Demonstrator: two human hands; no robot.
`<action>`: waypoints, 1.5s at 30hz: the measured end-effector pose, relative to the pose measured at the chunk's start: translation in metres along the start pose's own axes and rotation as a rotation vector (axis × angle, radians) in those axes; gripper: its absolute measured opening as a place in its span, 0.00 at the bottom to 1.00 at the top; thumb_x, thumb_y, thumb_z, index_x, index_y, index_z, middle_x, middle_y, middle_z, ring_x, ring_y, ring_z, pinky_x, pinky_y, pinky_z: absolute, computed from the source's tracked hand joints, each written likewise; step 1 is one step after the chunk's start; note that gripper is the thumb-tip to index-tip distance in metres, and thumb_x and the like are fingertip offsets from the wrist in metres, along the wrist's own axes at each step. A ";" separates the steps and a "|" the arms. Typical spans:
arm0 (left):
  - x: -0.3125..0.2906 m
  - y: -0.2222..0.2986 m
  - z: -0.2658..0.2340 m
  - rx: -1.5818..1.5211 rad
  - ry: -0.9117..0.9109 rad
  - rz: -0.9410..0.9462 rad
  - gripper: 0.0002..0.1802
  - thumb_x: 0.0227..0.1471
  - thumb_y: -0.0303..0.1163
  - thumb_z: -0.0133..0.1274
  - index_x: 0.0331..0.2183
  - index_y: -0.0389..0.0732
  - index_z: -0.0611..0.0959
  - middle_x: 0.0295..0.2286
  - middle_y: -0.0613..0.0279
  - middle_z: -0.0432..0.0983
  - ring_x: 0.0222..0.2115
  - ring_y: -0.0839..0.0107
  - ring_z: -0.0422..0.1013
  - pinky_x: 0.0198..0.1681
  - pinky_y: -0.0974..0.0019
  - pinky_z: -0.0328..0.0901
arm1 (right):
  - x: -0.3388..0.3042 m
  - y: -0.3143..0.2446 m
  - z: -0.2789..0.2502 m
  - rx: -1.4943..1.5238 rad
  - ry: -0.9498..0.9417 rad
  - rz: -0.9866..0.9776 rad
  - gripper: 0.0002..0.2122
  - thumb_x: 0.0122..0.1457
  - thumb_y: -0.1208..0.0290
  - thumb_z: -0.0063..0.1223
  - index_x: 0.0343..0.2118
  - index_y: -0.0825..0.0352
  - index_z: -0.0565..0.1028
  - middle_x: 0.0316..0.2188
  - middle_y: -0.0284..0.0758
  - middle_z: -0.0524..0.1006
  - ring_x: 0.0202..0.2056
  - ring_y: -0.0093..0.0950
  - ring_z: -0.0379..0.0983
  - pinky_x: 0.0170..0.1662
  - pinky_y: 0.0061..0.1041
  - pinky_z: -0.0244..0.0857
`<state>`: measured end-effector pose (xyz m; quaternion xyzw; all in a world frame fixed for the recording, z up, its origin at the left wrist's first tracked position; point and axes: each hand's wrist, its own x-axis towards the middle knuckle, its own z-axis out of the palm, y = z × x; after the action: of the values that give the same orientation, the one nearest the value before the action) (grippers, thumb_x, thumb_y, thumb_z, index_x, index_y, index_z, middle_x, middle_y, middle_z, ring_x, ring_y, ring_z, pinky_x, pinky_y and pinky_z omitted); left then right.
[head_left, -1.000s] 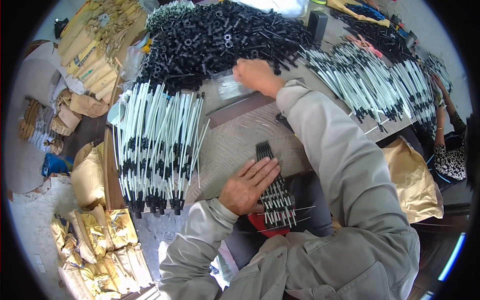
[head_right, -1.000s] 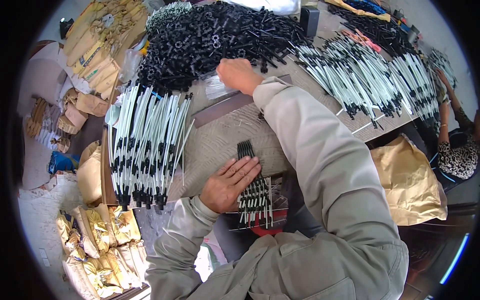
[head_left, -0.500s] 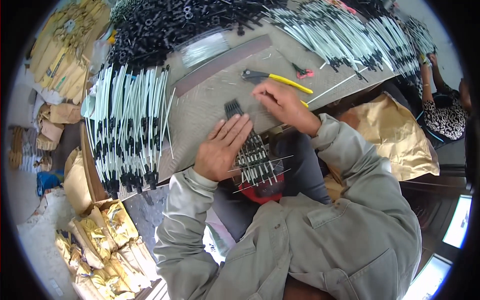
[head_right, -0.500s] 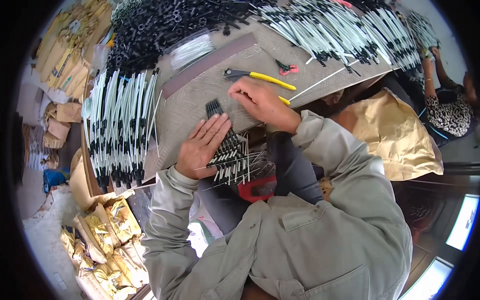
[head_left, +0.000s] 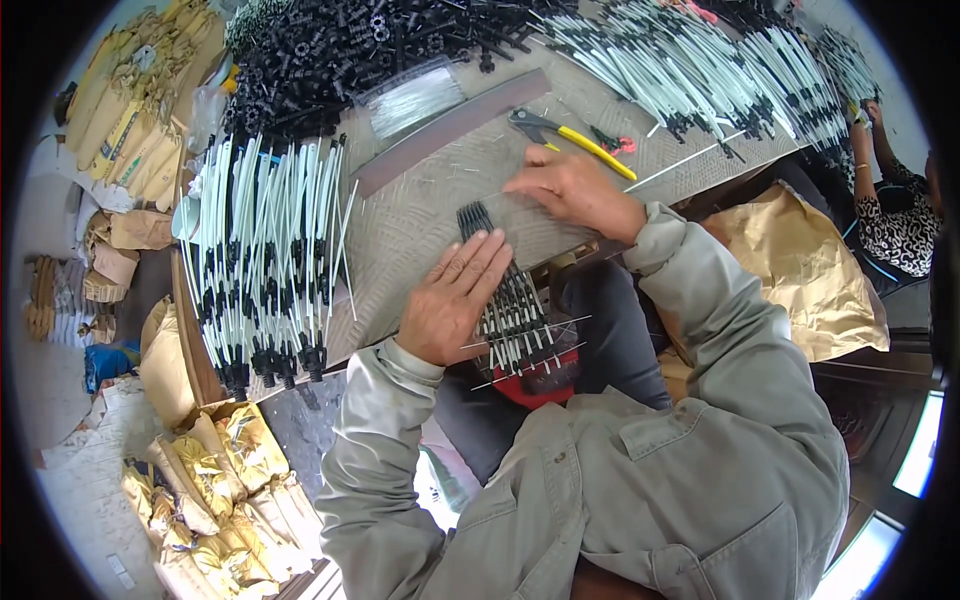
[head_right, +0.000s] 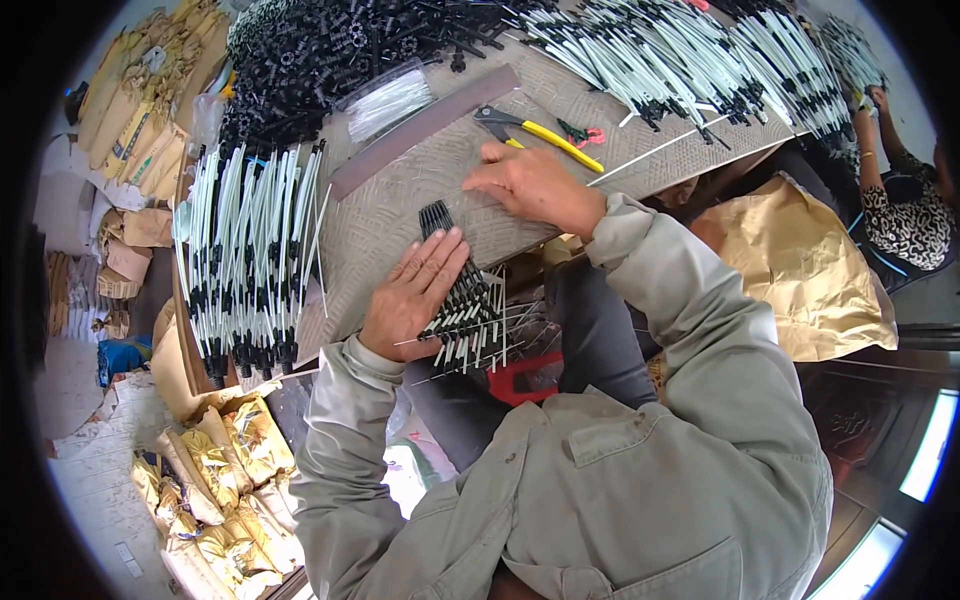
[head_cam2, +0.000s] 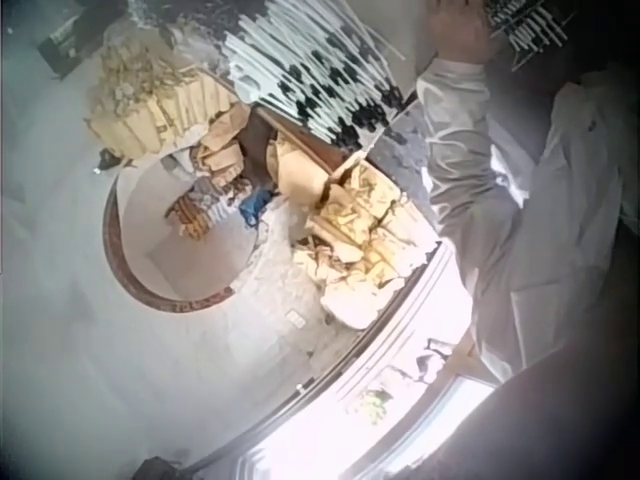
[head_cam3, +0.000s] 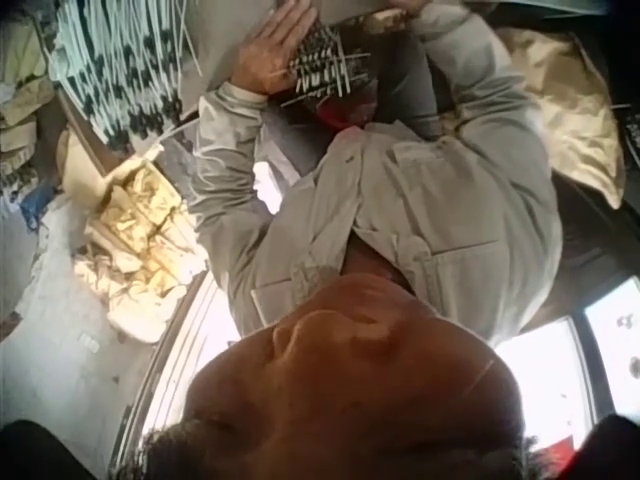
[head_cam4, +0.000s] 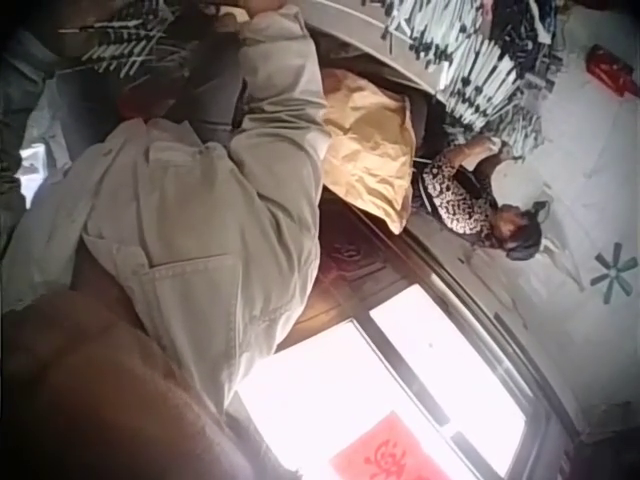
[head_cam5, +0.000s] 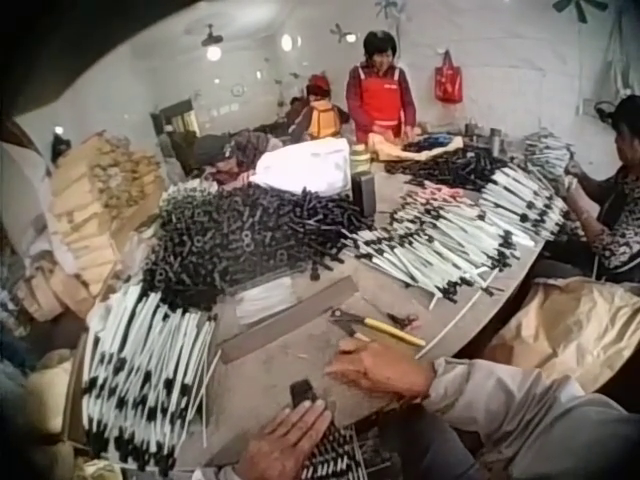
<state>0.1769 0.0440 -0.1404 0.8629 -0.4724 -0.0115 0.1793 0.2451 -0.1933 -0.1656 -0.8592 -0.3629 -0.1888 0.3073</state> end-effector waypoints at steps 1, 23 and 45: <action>0.000 0.000 0.000 0.006 0.013 0.004 0.52 0.24 0.42 0.58 0.54 0.36 0.59 0.55 0.52 0.53 0.55 0.58 0.52 0.57 0.58 0.48 | 0.000 0.000 -0.001 0.001 -0.002 0.001 0.05 0.50 0.74 0.49 0.30 0.63 0.75 0.24 0.36 0.68 0.26 0.37 0.68 0.27 0.31 0.61; -0.003 -0.006 0.005 0.085 -0.014 0.004 0.53 0.26 0.48 0.53 0.56 0.38 0.56 0.56 0.53 0.50 0.57 0.57 0.49 0.58 0.58 0.45 | 0.004 -0.005 -0.008 -0.206 -0.113 0.018 0.08 0.47 0.75 0.48 0.30 0.59 0.76 0.25 0.34 0.69 0.24 0.36 0.69 0.25 0.32 0.61; -0.003 -0.001 0.004 -0.021 0.047 -0.022 0.54 0.19 0.35 0.61 0.54 0.38 0.60 0.54 0.54 0.54 0.56 0.60 0.51 0.57 0.57 0.48 | 0.008 -0.007 -0.010 -0.238 -0.145 -0.037 0.07 0.48 0.74 0.47 0.29 0.59 0.76 0.23 0.35 0.68 0.22 0.36 0.68 0.24 0.33 0.61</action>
<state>0.1755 0.0455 -0.1443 0.8661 -0.4583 0.0018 0.1995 0.2444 -0.1919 -0.1510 -0.8941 -0.3749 -0.1737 0.1726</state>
